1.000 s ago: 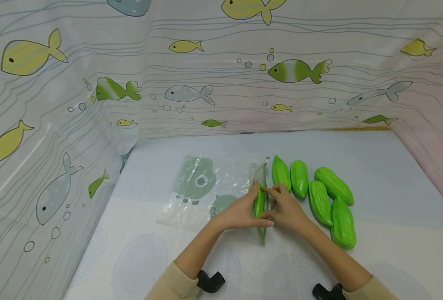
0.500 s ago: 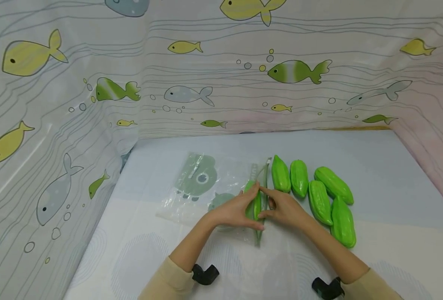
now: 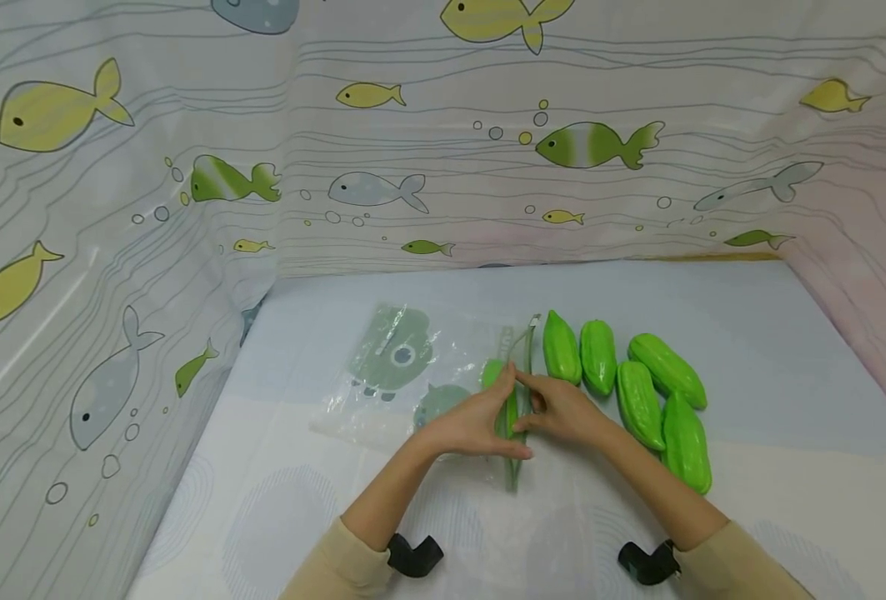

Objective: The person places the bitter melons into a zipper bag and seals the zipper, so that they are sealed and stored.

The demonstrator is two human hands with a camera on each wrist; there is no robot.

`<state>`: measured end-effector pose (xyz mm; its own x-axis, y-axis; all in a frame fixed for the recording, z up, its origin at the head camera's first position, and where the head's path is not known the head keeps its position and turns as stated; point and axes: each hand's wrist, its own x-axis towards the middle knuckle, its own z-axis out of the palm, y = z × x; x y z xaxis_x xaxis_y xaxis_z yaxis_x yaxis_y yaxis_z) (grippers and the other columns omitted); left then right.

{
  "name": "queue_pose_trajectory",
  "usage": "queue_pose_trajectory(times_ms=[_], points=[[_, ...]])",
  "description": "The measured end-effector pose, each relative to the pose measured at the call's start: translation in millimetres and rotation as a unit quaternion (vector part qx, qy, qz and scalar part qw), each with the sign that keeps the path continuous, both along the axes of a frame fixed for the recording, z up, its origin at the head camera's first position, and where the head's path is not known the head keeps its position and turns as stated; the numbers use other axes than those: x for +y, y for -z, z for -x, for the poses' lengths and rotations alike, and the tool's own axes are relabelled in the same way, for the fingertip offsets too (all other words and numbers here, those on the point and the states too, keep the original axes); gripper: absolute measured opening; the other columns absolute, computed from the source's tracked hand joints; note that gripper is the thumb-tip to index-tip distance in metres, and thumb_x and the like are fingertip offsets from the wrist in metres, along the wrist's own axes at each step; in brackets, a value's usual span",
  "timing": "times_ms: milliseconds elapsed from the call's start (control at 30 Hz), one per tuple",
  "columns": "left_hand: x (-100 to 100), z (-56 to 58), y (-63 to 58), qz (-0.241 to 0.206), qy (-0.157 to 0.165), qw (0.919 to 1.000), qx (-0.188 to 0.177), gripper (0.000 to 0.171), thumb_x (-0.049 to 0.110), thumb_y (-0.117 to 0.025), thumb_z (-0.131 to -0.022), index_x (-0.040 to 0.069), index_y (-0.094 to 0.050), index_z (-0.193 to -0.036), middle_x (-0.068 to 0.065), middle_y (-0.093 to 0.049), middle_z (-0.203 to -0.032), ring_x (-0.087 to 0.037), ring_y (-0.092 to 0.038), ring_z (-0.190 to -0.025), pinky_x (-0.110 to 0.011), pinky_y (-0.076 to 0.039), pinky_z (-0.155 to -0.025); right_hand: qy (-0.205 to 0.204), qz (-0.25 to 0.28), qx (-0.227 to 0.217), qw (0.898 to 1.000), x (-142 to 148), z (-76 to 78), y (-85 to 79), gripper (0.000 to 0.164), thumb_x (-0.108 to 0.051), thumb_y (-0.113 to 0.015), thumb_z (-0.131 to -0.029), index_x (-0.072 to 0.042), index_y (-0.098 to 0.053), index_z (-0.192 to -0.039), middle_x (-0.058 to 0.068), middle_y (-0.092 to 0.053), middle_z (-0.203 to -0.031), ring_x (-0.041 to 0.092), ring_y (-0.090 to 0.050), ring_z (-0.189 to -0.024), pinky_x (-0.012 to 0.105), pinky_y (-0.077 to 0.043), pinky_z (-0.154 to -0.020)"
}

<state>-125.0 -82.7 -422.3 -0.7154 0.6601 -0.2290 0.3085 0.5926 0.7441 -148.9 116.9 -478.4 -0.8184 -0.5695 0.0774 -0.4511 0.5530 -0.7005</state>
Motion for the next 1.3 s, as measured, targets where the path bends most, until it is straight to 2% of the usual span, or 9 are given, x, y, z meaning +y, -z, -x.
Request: queue_pose_trajectory(times_ms=[167, 400, 467, 567, 667, 833, 933, 1133, 1300], points=[[2.3, -1.0, -3.6, 0.005, 0.000, 1.0000, 0.006, 0.119, 0.024, -0.081, -0.079, 0.001, 0.011, -0.151, -0.018, 0.005, -0.158, -0.024, -0.010, -0.144, -0.034, -0.018, -0.115, -0.005, -0.008, 0.030, 0.999, 2.5, -0.4, 1.0, 0.086, -0.031, -0.083, -0.072, 0.000, -0.045, -0.142, 0.000, -0.049, -0.079, 0.010, -0.043, -0.068, 0.025, -0.040, -0.059], [3.0, -1.9, -3.6, 0.005, -0.019, 0.9998, -0.006, 0.119, 0.023, -0.081, -0.079, -0.001, 0.011, -0.150, -0.018, 0.007, -0.157, -0.025, -0.007, -0.144, -0.036, -0.016, -0.116, 0.010, -0.009, 0.031, 0.999, 3.6, -4.5, -2.5, 0.083, -0.029, -0.081, -0.075, 0.001, -0.044, -0.142, 0.001, -0.056, -0.086, 0.013, -0.051, -0.076, 0.028, -0.045, -0.066], [2.2, -1.7, -2.3, 0.000, -0.027, 0.9996, -0.010, 0.120, 0.023, -0.081, -0.079, 0.000, 0.012, -0.150, -0.019, 0.007, -0.157, -0.025, -0.006, -0.144, -0.037, -0.017, -0.116, 0.037, -0.001, 0.031, 0.999, 4.2, -9.8, -6.5, 0.073, -0.027, -0.081, -0.077, 0.002, -0.049, -0.137, 0.000, -0.057, -0.085, 0.013, -0.053, -0.077, 0.030, -0.047, -0.067], [1.6, -1.2, -0.8, -0.008, -0.032, 0.9994, -0.012, 0.119, 0.023, -0.081, -0.079, 0.000, 0.012, -0.150, -0.020, 0.006, -0.157, -0.025, -0.006, -0.144, -0.038, -0.017, -0.115, 0.071, 0.014, 0.020, 0.997, 8.0, -22.5, -13.6, 0.046, -0.022, -0.078, -0.082, 0.000, -0.061, -0.118, -0.003, -0.058, -0.082, 0.012, -0.054, -0.076, 0.029, -0.048, -0.065], [1.8, -1.1, -1.6, -0.012, -0.036, 0.9993, -0.004, 0.120, 0.022, -0.082, -0.078, -0.002, 0.011, -0.150, -0.020, 0.006, -0.157, -0.025, -0.007, -0.144, -0.037, -0.017, -0.116, 0.056, 0.013, -0.001, 0.998, 13.8, -37.5, -18.6, 0.025, -0.023, -0.076, -0.084, -0.007, -0.066, -0.101, -0.006, -0.058, -0.083, 0.010, -0.054, -0.077, 0.028, -0.048, -0.067], [3.1, -0.7, -4.3, -0.005, -0.047, 0.9989, 0.004, 0.122, 0.020, -0.083, -0.076, -0.003, 0.012, -0.149, -0.021, 0.006, -0.157, -0.025, -0.005, -0.144, -0.037, -0.015, -0.116, 0.020, -0.016, -0.024, 0.999, 12.9, -57.5, -17.5, 0.025, -0.036, -0.080, -0.078, -0.017, -0.070, -0.091, -0.008, -0.054, -0.085, 0.009, -0.053, -0.078, 0.024, -0.046, -0.064], [4.2, -0.5, -4.7, 0.000, -0.049, 0.9988, 0.008, 0.123, 0.019, -0.085, -0.074, -0.005, 0.011, -0.149, -0.023, 0.006, -0.156, -0.026, -0.004, -0.144, -0.037, -0.015, -0.116, 0.026, -0.024, -0.016, 0.999, 7.8, -62.2, -13.7, 0.016, -0.029, -0.080, -0.078, -0.019, -0.069, -0.085, -0.010, -0.053, -0.083, 0.005, -0.054, -0.075, 0.023, -0.046, -0.062], [4.3, -2.2, -6.6, 0.036, -0.041, 0.9972, 0.050, 0.124, 0.018, -0.088, -0.070, -0.010, 0.005, -0.148, -0.024, 0.005, -0.156, -0.030, -0.003, -0.145, -0.039, -0.014, -0.116, 0.015, -0.024, -0.005, 1.000, 11.4, -59.1, -14.0, 0.012, -0.011, -0.075, -0.075, -0.019, -0.066, -0.074, -0.011, -0.049, -0.077, 0.003, -0.049, -0.069, 0.023, -0.046, -0.062], [1.8, -3.3, 5.4, 0.103, -0.050, 0.9859, 0.122, 0.133, 0.027, -0.091, -0.062, -0.001, 0.002, -0.153, -0.016, -0.002, -0.159, -0.035, -0.001, -0.145, -0.061, -0.012, -0.112, -0.019, 0.001, -0.008, 1.000, 22.2, -53.6, -14.9, 0.015, -0.008, -0.073, -0.074, -0.020, -0.064, -0.073, -0.010, -0.048, -0.076, 0.005, -0.049, -0.071, 0.024, -0.046, -0.064]])
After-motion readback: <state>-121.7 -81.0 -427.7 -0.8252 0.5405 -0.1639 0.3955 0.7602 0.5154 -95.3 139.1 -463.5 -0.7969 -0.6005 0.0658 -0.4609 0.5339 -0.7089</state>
